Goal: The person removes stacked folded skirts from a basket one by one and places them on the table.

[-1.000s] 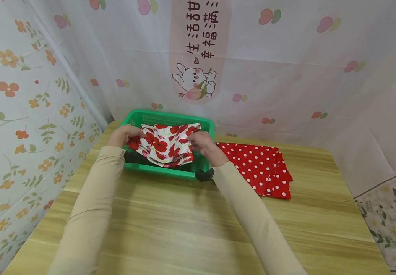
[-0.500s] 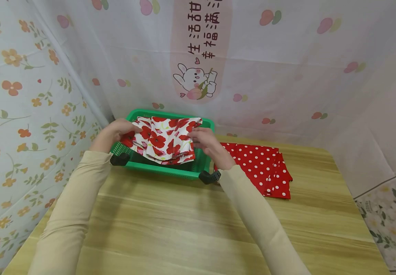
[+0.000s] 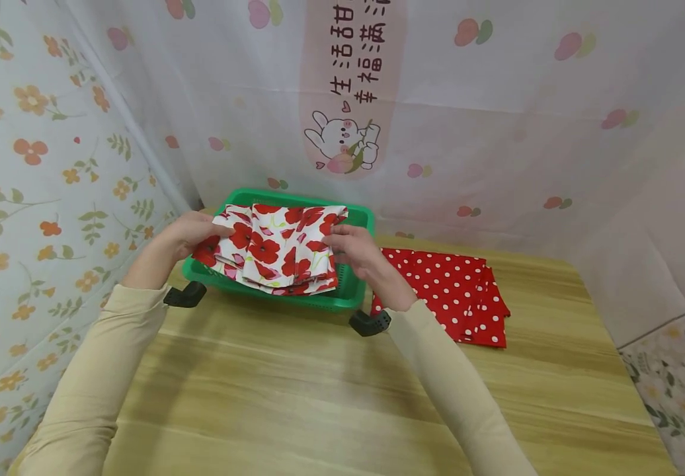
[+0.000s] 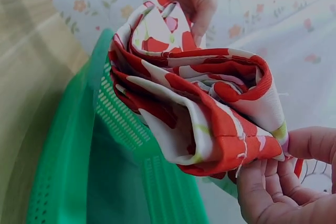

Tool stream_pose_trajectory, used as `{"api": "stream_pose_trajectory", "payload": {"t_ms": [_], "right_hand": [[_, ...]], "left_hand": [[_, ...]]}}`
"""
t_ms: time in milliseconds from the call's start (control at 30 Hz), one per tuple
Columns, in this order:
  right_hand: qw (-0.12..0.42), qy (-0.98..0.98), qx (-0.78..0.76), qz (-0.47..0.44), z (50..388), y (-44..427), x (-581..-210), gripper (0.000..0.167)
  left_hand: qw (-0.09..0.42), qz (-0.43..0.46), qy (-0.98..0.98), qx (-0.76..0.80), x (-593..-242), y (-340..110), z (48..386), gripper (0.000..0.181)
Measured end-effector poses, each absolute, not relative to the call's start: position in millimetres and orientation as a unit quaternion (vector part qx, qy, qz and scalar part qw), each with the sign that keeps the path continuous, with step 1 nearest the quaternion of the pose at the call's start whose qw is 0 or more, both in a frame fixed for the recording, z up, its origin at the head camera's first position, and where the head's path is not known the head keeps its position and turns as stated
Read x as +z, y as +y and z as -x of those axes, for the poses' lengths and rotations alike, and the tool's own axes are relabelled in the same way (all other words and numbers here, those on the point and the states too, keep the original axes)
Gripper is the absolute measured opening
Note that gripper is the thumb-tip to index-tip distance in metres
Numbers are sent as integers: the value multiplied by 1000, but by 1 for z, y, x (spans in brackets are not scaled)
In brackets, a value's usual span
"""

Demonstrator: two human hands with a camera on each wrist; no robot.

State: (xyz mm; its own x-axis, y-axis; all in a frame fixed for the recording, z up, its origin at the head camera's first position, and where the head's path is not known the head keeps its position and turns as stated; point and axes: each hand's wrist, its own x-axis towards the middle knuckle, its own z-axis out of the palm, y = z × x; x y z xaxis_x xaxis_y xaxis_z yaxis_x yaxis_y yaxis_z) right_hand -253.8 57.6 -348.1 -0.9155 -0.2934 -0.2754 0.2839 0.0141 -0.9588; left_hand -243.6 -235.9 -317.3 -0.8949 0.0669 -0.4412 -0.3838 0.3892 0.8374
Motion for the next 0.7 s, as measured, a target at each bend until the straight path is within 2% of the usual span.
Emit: {"api": "stream_pose_trajectory", "payload": {"t_ms": [233,467,700], "right_hand": [[209,672,-710,25,238,56,-347,23],[209,663,-717,51,219,55,-348,16],[227,650,-721,75,199,53,-351,11]], "left_hand": [[196,78,791,574,-315,-246,222,11],[191,61,786,584,-314,-255,199,23],[180,51,784,591,-317,-263,172,22]]}}
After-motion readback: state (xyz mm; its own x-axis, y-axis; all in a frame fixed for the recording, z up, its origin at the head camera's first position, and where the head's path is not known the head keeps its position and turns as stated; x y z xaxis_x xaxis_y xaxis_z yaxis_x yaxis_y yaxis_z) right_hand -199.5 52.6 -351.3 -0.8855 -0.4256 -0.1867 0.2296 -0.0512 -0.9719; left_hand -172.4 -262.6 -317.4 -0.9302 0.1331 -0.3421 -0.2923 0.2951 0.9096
